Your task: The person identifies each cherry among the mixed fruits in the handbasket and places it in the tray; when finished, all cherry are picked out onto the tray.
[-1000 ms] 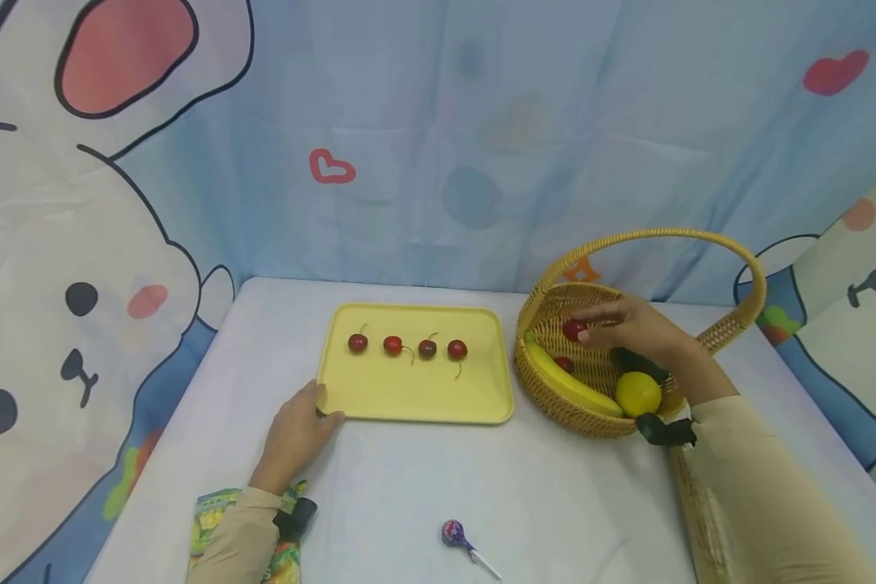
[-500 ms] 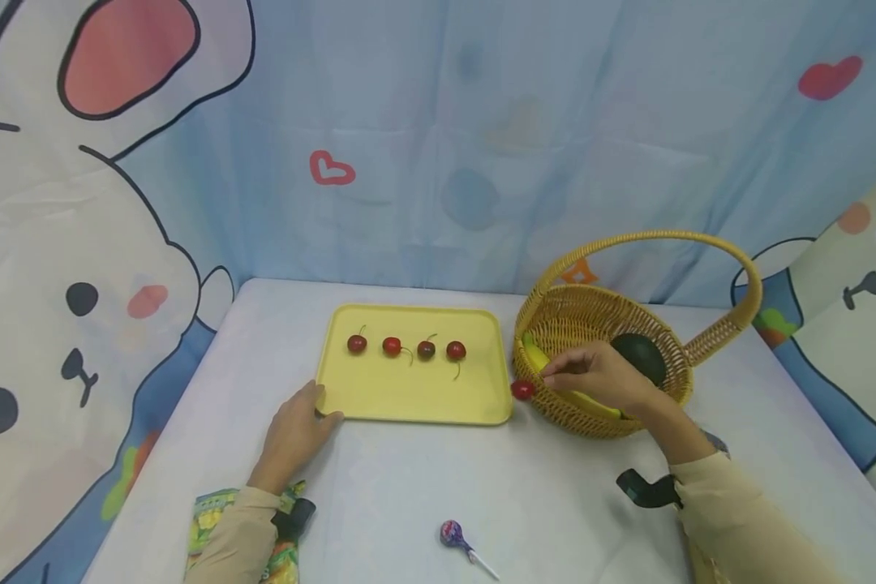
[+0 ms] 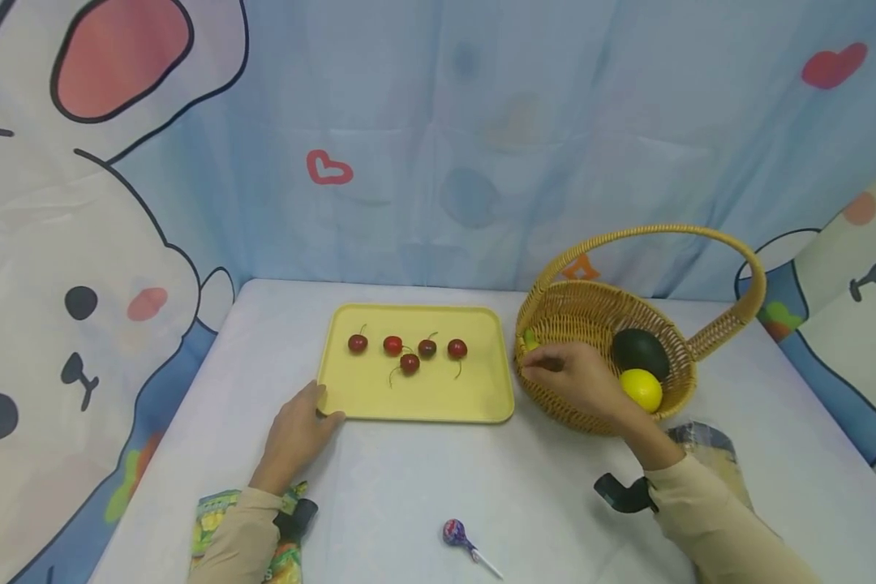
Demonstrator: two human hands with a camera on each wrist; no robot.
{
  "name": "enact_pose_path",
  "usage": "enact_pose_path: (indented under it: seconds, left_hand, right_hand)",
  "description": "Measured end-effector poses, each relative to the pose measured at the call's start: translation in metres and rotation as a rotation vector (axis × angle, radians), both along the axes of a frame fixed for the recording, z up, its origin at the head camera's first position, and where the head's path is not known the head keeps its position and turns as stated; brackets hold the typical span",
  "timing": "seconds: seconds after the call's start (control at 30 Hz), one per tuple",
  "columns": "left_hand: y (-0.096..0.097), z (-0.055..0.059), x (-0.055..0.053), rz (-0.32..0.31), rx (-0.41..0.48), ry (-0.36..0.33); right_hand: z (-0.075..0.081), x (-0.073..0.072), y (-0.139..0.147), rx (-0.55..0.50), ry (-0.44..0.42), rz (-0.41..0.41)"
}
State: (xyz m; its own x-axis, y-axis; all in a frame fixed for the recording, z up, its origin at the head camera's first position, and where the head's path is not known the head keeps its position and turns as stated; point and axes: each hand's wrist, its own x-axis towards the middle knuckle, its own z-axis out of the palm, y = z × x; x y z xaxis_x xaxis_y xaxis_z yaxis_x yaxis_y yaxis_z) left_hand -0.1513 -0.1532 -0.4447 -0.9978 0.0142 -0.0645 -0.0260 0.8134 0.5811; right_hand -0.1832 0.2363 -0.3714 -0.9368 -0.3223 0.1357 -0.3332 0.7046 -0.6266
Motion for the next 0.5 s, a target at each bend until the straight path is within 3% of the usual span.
enact_pose_path:
  seconds: [0.27,0.5]
  left_hand:
    - [-0.001,0.001,-0.001,0.004,0.004,-0.004]
    - [0.0,-0.001,-0.001,0.008,0.009,-0.009]
  right_hand:
    - [-0.002,-0.013,-0.038,-0.078,-0.023,0.039]
    - [-0.02,-0.03,-0.082,-0.113,-0.065,0.107]
